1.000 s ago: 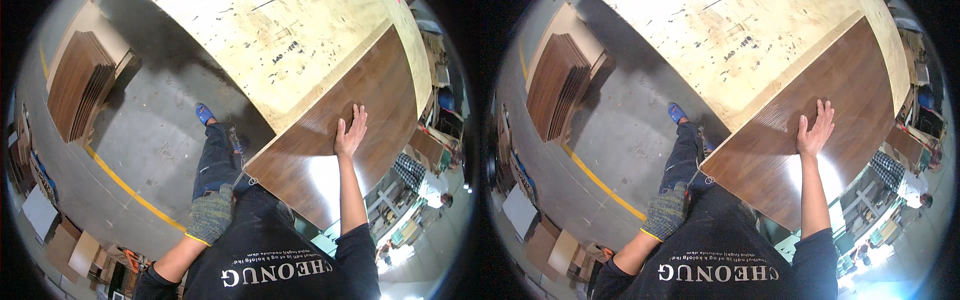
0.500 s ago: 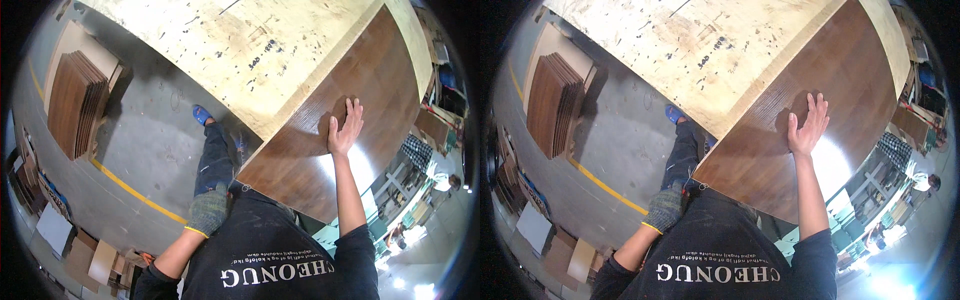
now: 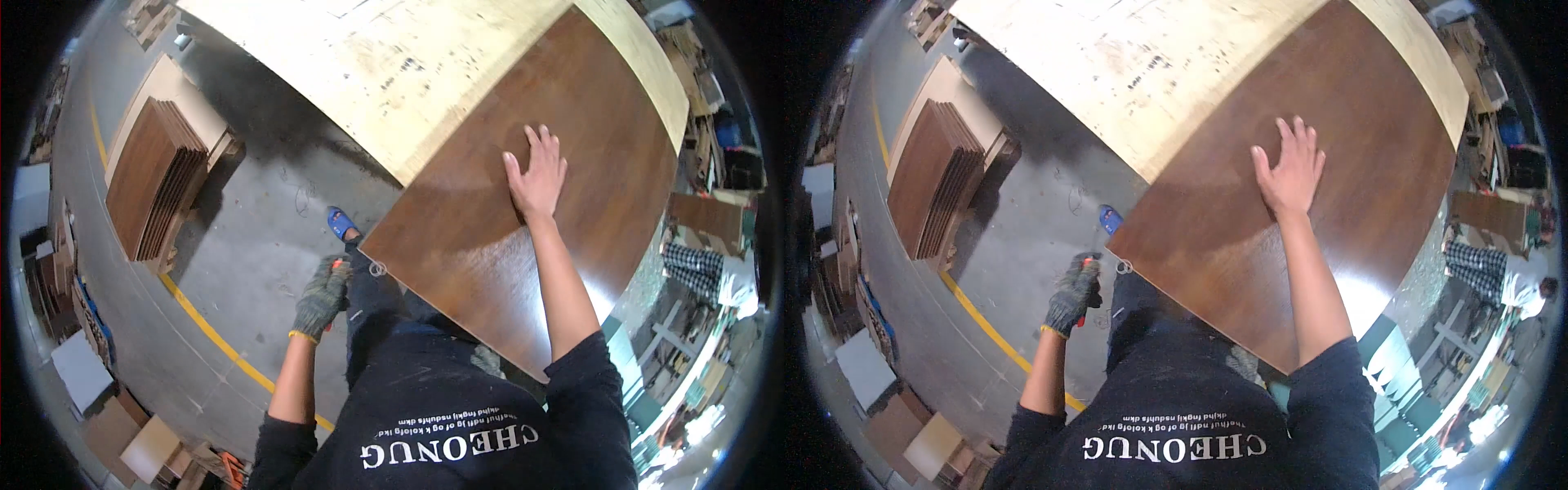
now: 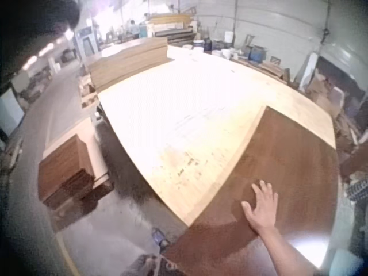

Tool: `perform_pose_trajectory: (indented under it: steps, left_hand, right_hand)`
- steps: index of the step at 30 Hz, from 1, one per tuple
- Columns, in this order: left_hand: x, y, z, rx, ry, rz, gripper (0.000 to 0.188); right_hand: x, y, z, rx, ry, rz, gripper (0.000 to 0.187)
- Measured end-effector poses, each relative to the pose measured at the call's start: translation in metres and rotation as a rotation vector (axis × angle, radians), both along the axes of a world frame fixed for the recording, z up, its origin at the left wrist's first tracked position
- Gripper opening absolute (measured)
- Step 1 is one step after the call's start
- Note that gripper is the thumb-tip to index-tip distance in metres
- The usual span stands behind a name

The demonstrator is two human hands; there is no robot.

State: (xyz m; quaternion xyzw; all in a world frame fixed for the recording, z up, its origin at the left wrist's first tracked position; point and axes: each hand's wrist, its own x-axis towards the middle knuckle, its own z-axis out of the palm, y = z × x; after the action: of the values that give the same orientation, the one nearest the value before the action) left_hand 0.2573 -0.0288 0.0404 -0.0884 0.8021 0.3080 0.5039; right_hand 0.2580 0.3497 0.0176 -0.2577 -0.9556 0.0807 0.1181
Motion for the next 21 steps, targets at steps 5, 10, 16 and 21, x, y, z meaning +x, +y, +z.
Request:
perform_pose_trajectory:
  steps: [5, 10, 16, 21]
  left_hand:
    - [0.091, 0.006, 0.014, 0.110, 0.928, -0.117, 0.040]
    - [0.116, 0.042, 0.014, -0.222, 0.859, -0.310, 0.048]
    - [0.087, 0.025, 0.006, -0.329, 0.887, -0.260, 0.049]
    - [0.070, 0.030, 0.010, -0.414, 0.815, -0.209, 0.048]
  right_hand:
    - [0.045, -0.033, 0.008, -0.029, -0.036, 0.183, 0.060]
    - [0.083, -0.042, 0.009, -0.071, -0.065, 0.190, 0.060]
    - [0.086, -0.039, 0.006, -0.077, -0.001, 0.219, 0.058]
    - [0.089, -0.034, 0.003, -0.084, 0.057, 0.225, 0.056]
